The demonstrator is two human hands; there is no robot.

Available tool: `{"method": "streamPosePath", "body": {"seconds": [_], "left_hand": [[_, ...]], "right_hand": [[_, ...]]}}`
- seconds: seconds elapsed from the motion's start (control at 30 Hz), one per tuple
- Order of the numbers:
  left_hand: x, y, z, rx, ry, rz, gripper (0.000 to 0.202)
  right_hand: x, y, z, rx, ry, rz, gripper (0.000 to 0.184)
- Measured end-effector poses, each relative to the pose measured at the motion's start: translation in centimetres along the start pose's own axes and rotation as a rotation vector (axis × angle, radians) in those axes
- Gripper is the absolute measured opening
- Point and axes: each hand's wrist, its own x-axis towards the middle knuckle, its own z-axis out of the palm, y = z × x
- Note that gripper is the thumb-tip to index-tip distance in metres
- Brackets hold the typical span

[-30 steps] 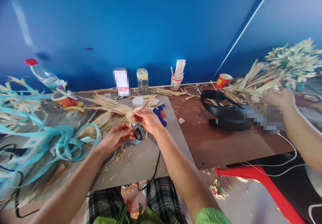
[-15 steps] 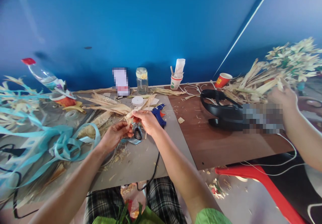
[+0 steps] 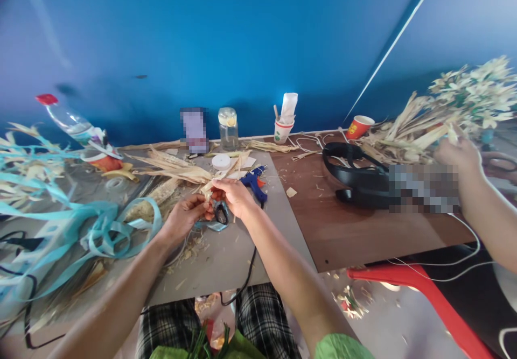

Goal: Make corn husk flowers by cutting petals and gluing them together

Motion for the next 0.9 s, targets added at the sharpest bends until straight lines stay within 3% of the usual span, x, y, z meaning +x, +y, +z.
{"method": "streamPosePath", "body": {"seconds": [0.2,0.37,0.5,0.67,0.8,0.9], "left_hand": [[-0.1,0.3,-0.4,-0.064,0.045,0.027,0.032],[0.0,0.6,-0.8,-0.167,0.141,0.055,0.036],[-0.1,0.7,-0.8,-0.167,0.103,0.035,0.035],[0.0,0.4,-1.2,-0.179,0.094,0.054,0.032],[0.5,0.0,-1.8,-0.253,0.195,0.123,0.035],[0.7,0.0,-1.9,-0.253,0.255,0.139,0.038]], "right_hand": [[0.2,-0.7,-0.5,0.109,0.088,-0.198,0.021],[0.5,-0.2,-0.9,-0.268,0.187,-0.364,0.026],[0.1,0.8,0.0,-0.527,0.194,-0.390,0.032],[-0.6,0.6,0.3,-0.586,0.114,-0.389,0.037],[0.2,-1.6,-0.2,-0.640,0.350,-0.508,0.048],[2.2,-3.5,0.4,-1.013,0.411,-0.615,0.045]]}}
